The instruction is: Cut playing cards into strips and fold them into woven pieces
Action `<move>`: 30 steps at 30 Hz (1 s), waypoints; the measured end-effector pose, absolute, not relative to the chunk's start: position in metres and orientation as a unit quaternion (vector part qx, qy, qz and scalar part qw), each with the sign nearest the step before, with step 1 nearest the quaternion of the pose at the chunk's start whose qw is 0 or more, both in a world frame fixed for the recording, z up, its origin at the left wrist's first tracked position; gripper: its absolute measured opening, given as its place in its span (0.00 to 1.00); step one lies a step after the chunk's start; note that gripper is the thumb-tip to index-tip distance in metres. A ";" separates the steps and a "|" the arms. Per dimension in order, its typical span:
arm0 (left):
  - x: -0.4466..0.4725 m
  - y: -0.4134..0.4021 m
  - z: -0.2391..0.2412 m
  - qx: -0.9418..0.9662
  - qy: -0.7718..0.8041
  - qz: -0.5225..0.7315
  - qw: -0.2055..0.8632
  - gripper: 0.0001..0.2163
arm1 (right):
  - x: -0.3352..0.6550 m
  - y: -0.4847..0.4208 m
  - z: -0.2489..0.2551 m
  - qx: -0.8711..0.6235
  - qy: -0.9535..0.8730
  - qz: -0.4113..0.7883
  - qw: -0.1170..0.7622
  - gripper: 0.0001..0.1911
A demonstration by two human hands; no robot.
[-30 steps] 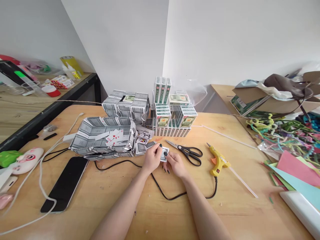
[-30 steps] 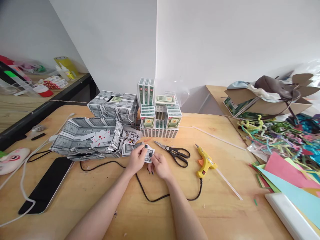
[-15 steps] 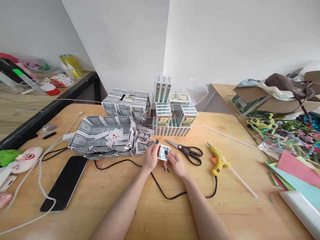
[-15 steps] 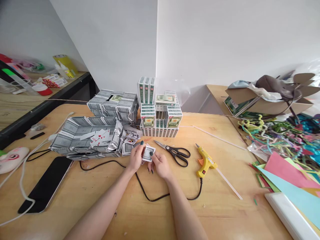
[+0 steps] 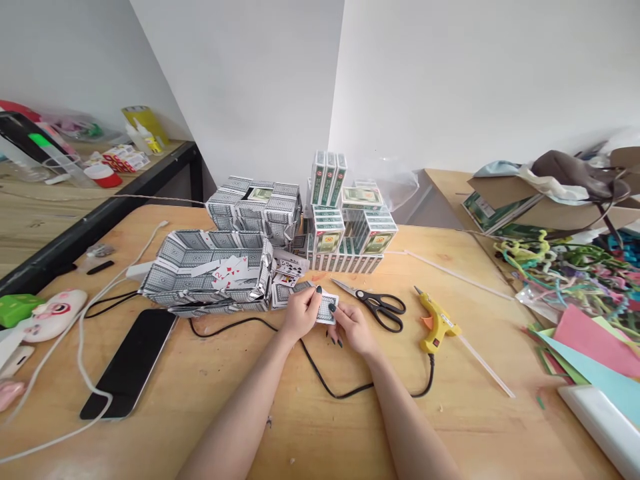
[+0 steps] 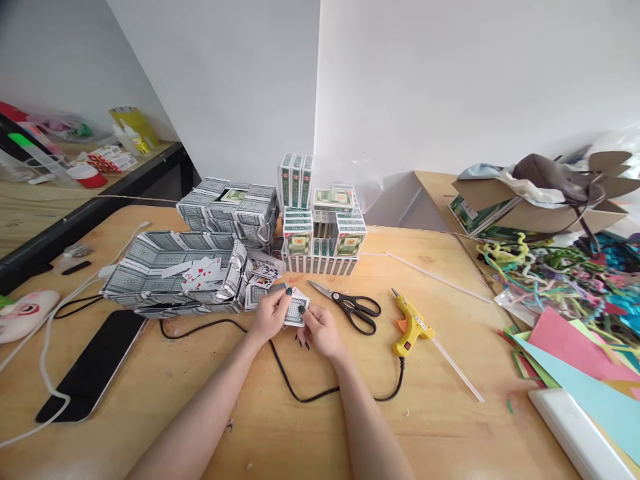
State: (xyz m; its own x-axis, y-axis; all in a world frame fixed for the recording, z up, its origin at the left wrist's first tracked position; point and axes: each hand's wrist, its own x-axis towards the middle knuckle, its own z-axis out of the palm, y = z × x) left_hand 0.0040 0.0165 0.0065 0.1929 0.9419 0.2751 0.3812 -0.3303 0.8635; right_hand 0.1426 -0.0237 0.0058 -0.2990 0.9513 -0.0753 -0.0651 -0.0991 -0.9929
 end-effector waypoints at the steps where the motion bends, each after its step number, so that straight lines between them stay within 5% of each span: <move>1: 0.004 0.016 0.007 0.700 0.474 0.420 0.332 0.15 | 0.143 -0.024 0.006 -0.419 -0.523 0.614 0.416 0.18; 21: 0.006 0.016 0.005 0.651 0.434 0.397 0.479 0.14 | 0.145 -0.021 0.004 -0.434 -0.496 0.618 0.428 0.19; 30: 0.006 0.017 0.003 0.675 0.419 0.392 0.463 0.13 | 0.143 -0.021 0.001 -0.423 -0.494 0.624 0.433 0.18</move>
State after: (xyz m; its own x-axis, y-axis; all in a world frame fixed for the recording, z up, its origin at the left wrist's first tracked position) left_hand 0.0057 0.0165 0.0026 0.3406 0.9296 0.1410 0.2028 -0.2191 0.9544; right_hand 0.1434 -0.0212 0.0013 -0.2662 0.9587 -0.1003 -0.1231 -0.1370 -0.9829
